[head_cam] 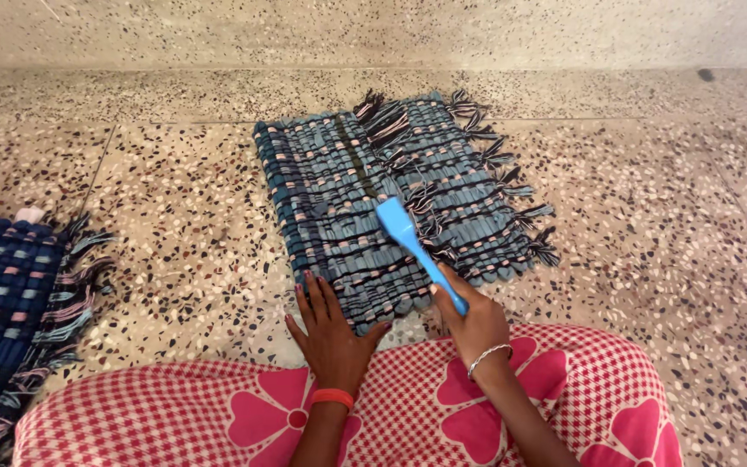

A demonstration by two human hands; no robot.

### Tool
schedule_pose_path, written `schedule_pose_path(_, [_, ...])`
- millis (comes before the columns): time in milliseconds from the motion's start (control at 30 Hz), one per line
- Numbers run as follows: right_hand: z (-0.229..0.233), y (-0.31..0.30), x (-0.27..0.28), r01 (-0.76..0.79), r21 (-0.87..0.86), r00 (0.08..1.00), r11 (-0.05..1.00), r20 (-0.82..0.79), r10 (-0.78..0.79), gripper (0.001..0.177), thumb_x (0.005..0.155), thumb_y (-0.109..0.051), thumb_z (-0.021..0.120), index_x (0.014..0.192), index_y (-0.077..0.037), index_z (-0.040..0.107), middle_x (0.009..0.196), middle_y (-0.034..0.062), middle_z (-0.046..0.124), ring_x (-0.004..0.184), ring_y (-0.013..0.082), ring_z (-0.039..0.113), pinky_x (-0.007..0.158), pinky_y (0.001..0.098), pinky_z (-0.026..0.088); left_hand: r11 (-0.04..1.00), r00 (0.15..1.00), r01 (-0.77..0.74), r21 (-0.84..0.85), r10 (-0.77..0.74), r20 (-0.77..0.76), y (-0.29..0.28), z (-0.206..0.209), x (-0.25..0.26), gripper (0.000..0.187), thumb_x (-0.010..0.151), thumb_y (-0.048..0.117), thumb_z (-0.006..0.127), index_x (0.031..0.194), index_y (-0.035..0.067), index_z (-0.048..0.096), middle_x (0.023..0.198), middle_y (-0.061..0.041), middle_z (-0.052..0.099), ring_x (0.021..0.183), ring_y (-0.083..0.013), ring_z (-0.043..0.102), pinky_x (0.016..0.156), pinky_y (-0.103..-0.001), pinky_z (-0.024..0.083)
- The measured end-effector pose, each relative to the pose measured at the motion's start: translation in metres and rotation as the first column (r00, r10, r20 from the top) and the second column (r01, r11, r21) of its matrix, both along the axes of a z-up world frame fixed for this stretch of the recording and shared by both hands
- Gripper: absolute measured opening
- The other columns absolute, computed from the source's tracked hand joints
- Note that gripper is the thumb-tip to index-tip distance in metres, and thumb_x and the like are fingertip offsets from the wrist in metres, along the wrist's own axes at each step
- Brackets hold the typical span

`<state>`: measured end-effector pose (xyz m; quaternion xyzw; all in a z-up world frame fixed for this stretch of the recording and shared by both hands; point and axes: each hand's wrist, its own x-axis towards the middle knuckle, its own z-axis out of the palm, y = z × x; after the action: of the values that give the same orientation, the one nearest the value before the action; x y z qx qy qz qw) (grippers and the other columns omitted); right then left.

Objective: The person sits on the floor and uses a blue plastic brush to repeatedly stroke the surface of a woven mat. The person holds the mat down with one hand while brushing with the other, moving the brush back and forth across the fabric.

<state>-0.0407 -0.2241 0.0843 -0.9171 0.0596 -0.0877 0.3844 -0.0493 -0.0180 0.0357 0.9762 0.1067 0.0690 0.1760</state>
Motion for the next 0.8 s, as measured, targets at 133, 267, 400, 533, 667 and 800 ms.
schedule_pose_path(133, [-0.008,0.008,-0.003,-0.133,0.206,0.99,0.969,-0.012,0.138,0.044,0.096,-0.033,0.07,0.139,-0.023,0.066,0.07,0.0088,0.069,0.053,0.01,0.058,0.047,0.0311,0.047,1.0,0.999,0.017,0.027,-0.016,-0.032,-0.001,-0.004,0.002,0.131,0.067,0.086,0.064,0.154,-0.005,0.027,0.168,-0.013,0.01,0.155,-0.0336,0.007,0.118,-0.065,0.012])
schedule_pose_path(267, [-0.021,0.035,-0.009,-0.441,0.228,0.896,0.868,0.169,0.411,0.045,0.096,-0.032,0.07,0.139,-0.021,0.065,0.098,0.0088,0.079,0.054,0.0073,0.063,0.047,0.0247,0.053,0.999,1.0,0.024,0.041,-0.023,-0.017,-0.001,-0.008,0.003,0.125,0.072,0.083,0.063,0.153,-0.005,0.029,0.168,-0.014,0.012,0.156,-0.0344,0.006,0.119,-0.064,0.013])
schedule_pose_path(400, [-0.012,0.016,0.007,-0.134,0.215,0.924,0.967,-0.327,0.2,0.044,0.089,-0.034,0.07,0.133,-0.031,0.067,0.076,0.0026,0.079,0.044,0.0086,0.059,0.038,0.0263,0.043,0.999,0.999,0.022,-0.033,-0.023,-0.032,-0.001,-0.004,0.002,0.129,0.068,0.084,0.067,0.153,-0.005,0.027,0.168,-0.012,0.011,0.155,-0.0334,0.005,0.118,-0.065,0.012])
schedule_pose_path(533, [-0.01,-0.036,0.027,0.052,0.168,0.998,0.985,-0.054,-0.043,0.042,0.096,-0.032,0.072,0.137,-0.024,0.07,0.069,0.0082,0.069,0.05,0.007,0.049,0.043,0.0247,0.038,0.999,0.998,0.023,-0.043,-0.026,-0.049,-0.001,0.002,0.001,0.13,0.066,0.081,0.071,0.154,-0.004,0.026,0.168,-0.01,0.011,0.155,-0.0328,0.004,0.118,-0.065,0.011])
schedule_pose_path(667, [-0.012,-0.043,0.023,0.045,0.292,0.981,0.955,0.168,-0.098,0.045,0.095,-0.028,0.069,0.139,-0.021,0.064,0.074,0.0025,0.073,0.05,0.0021,0.053,0.042,0.0222,0.04,1.0,0.993,0.021,-0.021,-0.023,-0.112,-0.001,0.003,0.004,0.13,0.067,0.081,0.07,0.155,-0.003,0.025,0.168,-0.01,0.01,0.156,-0.0323,0.004,0.119,-0.064,0.011])
schedule_pose_path(800, [-0.006,-0.003,0.004,-0.078,0.271,0.988,0.959,-0.109,0.111,0.042,0.095,-0.031,0.072,0.136,-0.024,0.069,0.104,-0.0128,0.073,0.043,0.0067,0.049,0.039,0.0255,0.042,0.999,0.998,0.017,-0.043,-0.019,-0.057,-0.002,-0.001,0.006,0.132,0.066,0.082,0.07,0.155,-0.004,0.025,0.168,-0.011,0.011,0.155,-0.0328,0.005,0.12,-0.064,0.01])
